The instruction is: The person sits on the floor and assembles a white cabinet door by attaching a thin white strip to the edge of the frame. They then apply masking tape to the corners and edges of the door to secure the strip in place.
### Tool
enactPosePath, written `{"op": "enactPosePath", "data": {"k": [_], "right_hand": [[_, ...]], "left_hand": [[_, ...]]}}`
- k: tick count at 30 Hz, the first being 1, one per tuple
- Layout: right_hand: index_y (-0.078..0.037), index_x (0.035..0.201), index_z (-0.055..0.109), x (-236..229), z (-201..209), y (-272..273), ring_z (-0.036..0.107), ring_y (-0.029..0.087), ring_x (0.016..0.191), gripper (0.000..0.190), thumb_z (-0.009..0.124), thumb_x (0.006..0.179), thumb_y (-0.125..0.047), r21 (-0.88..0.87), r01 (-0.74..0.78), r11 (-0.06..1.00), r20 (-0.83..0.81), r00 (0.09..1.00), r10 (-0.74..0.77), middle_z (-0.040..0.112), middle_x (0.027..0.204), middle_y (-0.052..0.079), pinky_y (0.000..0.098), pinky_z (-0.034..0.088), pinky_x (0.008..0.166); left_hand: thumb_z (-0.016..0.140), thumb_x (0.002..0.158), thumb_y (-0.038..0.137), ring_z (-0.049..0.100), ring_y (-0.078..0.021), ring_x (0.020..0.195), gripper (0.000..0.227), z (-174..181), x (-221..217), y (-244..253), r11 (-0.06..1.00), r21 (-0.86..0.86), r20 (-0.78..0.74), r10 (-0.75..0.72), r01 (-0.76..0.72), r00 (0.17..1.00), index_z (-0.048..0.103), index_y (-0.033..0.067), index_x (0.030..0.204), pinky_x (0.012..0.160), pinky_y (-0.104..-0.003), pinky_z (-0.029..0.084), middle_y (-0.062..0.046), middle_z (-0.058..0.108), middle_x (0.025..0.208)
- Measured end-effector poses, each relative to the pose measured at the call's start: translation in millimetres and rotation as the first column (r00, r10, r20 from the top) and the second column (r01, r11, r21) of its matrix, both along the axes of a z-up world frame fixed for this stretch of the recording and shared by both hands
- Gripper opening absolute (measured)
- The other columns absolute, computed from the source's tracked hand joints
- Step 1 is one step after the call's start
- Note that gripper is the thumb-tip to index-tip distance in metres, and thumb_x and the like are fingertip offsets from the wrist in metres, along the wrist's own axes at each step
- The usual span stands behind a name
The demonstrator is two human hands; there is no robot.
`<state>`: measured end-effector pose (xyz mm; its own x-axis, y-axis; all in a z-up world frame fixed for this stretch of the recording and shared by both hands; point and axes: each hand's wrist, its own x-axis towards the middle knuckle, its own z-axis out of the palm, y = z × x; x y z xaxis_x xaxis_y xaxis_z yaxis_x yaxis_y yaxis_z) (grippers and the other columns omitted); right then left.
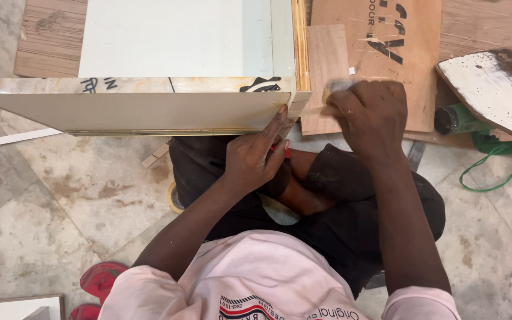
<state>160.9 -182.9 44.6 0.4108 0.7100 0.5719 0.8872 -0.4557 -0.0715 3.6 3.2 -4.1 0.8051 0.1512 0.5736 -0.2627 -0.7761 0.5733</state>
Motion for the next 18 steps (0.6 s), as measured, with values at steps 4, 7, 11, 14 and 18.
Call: {"op": "enactPosePath", "data": {"k": [4, 7, 11, 14, 18], "right_hand": [[-0.015, 0.097, 0.069, -20, 11, -8, 0.06, 0.023, 0.086, 0.03, 0.083, 0.099, -0.042, -0.006, 0.064, 0.998, -0.004, 0.998, -0.064, 0.062, 0.09, 0.001, 0.0407, 0.041, 0.09], [-0.016, 0.096, 0.068, -32, 15, -8, 0.061, 0.023, 0.089, 0.028, 0.084, 0.1, -0.037, 0.004, 0.096, 0.995, -0.005, 0.995, -0.096, 0.063, 0.093, 0.001, 0.0405, 0.041, 0.092], [-0.015, 0.095, 0.067, -33, 14, -6, 0.06, 0.022, 0.086, 0.028, 0.085, 0.101, -0.035, 0.012, 0.115, 0.993, -0.028, 0.993, -0.115, 0.062, 0.089, -0.001, 0.0406, 0.041, 0.092], [-0.015, 0.096, 0.066, -25, 9, 2, 0.06, 0.022, 0.084, 0.027, 0.084, 0.102, -0.035, 0.038, 0.129, 0.991, -0.07, 0.99, -0.126, 0.064, 0.09, -0.002, 0.04, 0.04, 0.09], [-0.013, 0.103, 0.069, -14, 3, 13, 0.059, 0.021, 0.082, 0.026, 0.083, 0.102, -0.035, 0.064, 0.111, 0.992, -0.175, 0.98, -0.098, 0.065, 0.089, -0.003, 0.0391, 0.039, 0.088]], "left_hand": [[0.078, 0.096, 0.01, 0.063, -0.0154, 0.063, 0.071, 1, 2, -4, 0.999, 0.033, 0.011, 0.024, -0.025, 1.0, 0.043, 0.0079, 0.157, 0.062, -0.029, 0.05, -0.002, 0.067, 0.078], [0.078, 0.095, 0.01, 0.063, -0.0154, 0.063, 0.07, 2, 2, -3, 0.997, 0.06, -0.009, 0.042, -0.041, 0.999, 0.045, 0.0079, 0.156, 0.061, -0.03, 0.05, -0.001, 0.068, 0.079], [0.077, 0.096, 0.011, 0.065, -0.0165, 0.068, 0.07, 2, 2, 0, 0.996, 0.079, 0.0, 0.029, -0.028, 1.0, 0.043, 0.009, 0.158, 0.065, -0.03, 0.052, -0.002, 0.069, 0.084], [0.077, 0.096, 0.011, 0.066, -0.0169, 0.069, 0.071, 3, 2, 1, 0.997, 0.072, 0.006, 0.033, -0.033, 0.999, 0.043, 0.0106, 0.158, 0.066, -0.03, 0.053, -0.002, 0.07, 0.085], [0.077, 0.097, 0.011, 0.065, -0.0164, 0.068, 0.071, 2, 3, 2, 0.996, 0.089, -0.001, 0.027, -0.027, 1.0, 0.042, 0.0096, 0.158, 0.066, -0.03, 0.052, -0.002, 0.069, 0.085]]}}
